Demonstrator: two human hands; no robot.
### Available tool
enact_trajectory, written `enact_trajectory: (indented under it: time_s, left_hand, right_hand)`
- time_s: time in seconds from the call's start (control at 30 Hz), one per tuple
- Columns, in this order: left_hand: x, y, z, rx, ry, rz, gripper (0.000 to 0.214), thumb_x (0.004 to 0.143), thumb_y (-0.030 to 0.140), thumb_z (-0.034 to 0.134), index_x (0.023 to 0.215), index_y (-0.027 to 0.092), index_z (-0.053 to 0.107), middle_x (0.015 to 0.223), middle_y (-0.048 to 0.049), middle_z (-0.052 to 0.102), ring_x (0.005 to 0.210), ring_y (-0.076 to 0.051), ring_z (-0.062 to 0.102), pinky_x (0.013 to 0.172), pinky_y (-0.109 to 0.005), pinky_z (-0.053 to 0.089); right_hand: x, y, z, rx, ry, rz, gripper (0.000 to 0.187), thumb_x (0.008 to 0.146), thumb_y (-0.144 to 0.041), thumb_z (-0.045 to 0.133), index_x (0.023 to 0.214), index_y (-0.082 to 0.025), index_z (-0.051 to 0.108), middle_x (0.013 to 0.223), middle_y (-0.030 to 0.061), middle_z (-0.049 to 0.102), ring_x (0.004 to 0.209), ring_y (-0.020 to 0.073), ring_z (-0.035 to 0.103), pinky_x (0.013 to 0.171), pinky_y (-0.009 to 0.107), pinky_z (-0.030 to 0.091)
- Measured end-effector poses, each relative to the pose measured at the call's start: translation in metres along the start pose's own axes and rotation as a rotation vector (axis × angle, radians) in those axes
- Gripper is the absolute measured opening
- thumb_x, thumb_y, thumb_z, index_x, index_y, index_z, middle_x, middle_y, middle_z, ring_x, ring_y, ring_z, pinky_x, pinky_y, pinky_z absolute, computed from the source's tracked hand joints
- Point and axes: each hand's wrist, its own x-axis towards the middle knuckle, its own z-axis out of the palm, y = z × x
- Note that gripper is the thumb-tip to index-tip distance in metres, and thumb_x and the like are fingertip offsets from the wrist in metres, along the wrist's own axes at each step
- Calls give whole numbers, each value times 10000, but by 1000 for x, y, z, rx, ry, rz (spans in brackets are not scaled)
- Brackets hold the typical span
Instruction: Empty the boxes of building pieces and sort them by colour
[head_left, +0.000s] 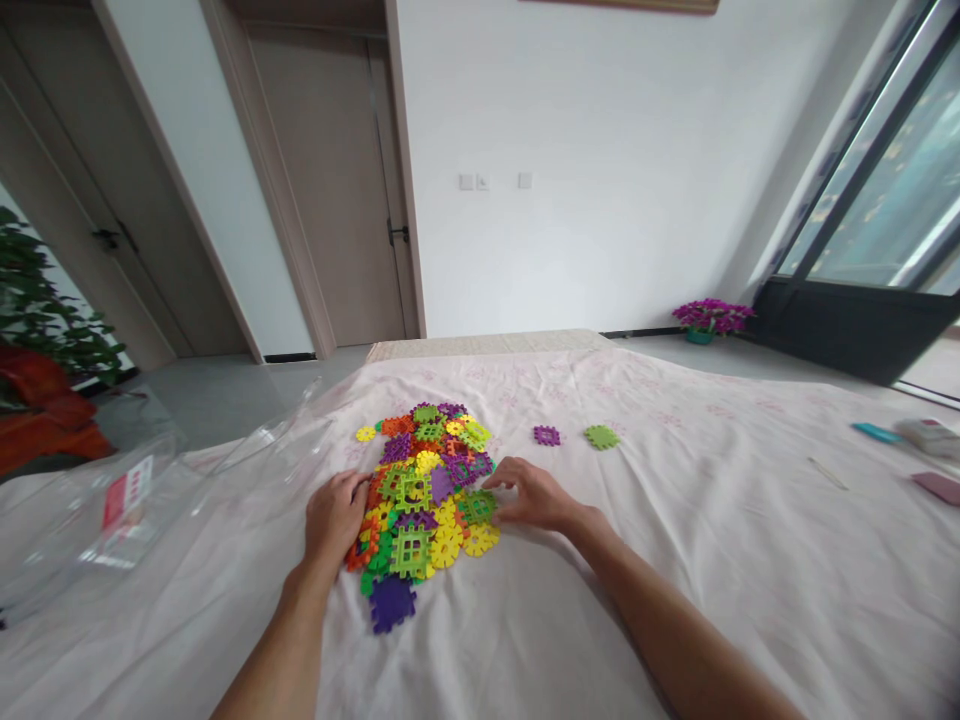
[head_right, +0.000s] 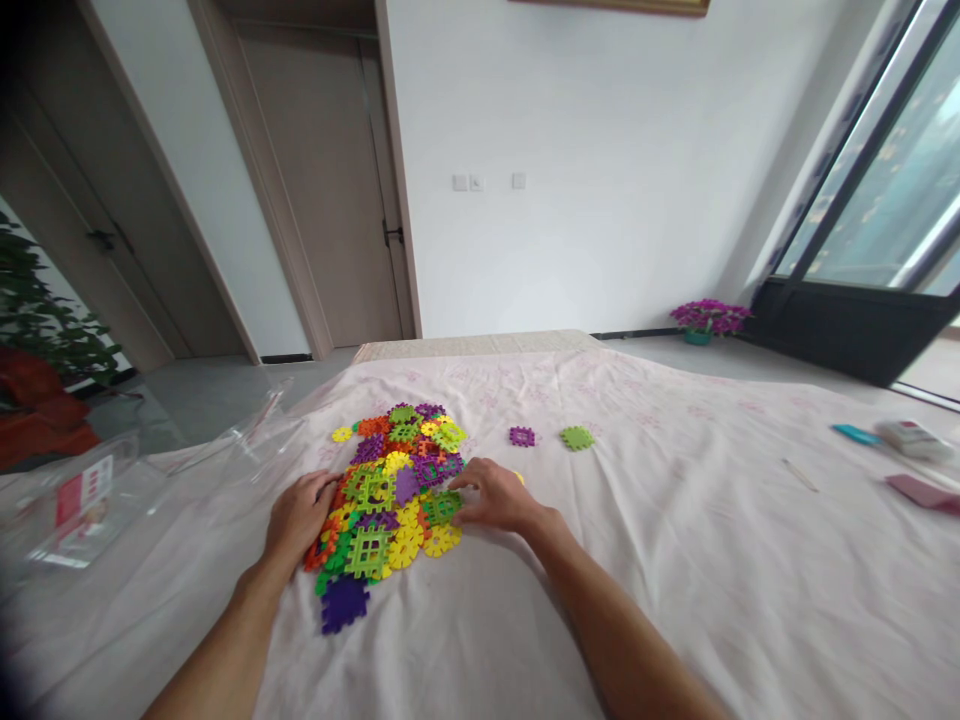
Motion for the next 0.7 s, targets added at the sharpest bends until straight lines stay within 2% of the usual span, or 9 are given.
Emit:
enact_trajectory:
  time_s: [0.1, 0.23, 0.33, 0.43, 0.57, 0.63, 0.7]
  left_hand:
    - [0, 0, 0, -11, 0, -2, 377, 959, 331, 389, 1126, 244, 715, 1248, -50, 685, 1157, -213, 616, 1010, -339, 439]
    - [-1, 0, 0, 2, 9, 3, 385, 959, 332, 383, 1123, 240, 718, 1246, -56, 687, 1154, -214, 618, 1012, -343, 438]
    - [-1, 0, 0, 5, 9, 4, 390, 964, 339, 375, 1126, 244, 718, 1256, -54, 682, 1150, -212, 621, 1017, -342, 436]
    - [0, -2, 1, 3, 7, 6, 395, 966, 340, 369, 1124, 241, 718, 1265, -56, 678, 1152, -214, 620, 1013, -342, 441]
    - [1, -5, 5, -1, 4, 4, 389, 968, 343, 376, 1124, 247, 719, 1260, -50, 680, 1161, -216, 617, 1023, -344, 436]
    - [1, -7, 7, -2, 8, 6, 384, 969, 351, 382, 1117, 252, 722, 1258, -47, 682, 1163, -214, 616, 1029, -342, 433]
    - [1, -8, 9, -2, 14, 7, 379, 968, 354, 387, 1110, 257, 724, 1256, -44, 683, 1163, -212, 615, 1031, -340, 432]
  right_hand:
    - [1, -10, 5, -56, -60, -58, 498, 671, -439, 849, 1141, -318, 736, 1015, 20, 682, 980, 223, 605, 850, 289, 456]
    - [-2, -12, -1, -3, -92, -94, 300, 819, -413, 723, 1096, -302, 754, 1028, 31, 701, 967, 209, 625, 869, 285, 459]
    - [-2, -3, -5, 98, -25, -66, 243, 929, -373, 565, 1006, -261, 766, 959, 33, 729, 894, 185, 647, 828, 274, 473]
    - [-1, 20, -8, 137, 216, 84, 317, 949, -380, 491, 961, -212, 760, 902, 50, 743, 811, 185, 662, 774, 282, 492]
    - [-10, 68, -25, 152, 630, 432, 371, 892, -419, 511, 1051, -175, 740, 845, 58, 750, 697, 190, 672, 692, 294, 521]
    - [-21, 92, -38, 125, 763, 596, 417, 868, -415, 511, 1119, -156, 720, 799, 64, 744, 698, 200, 677, 662, 294, 527]
    - [-34, 112, -50, 106, 843, 711, 442, 850, -411, 514, 1138, -143, 716, 777, 68, 738, 692, 200, 677, 645, 292, 533]
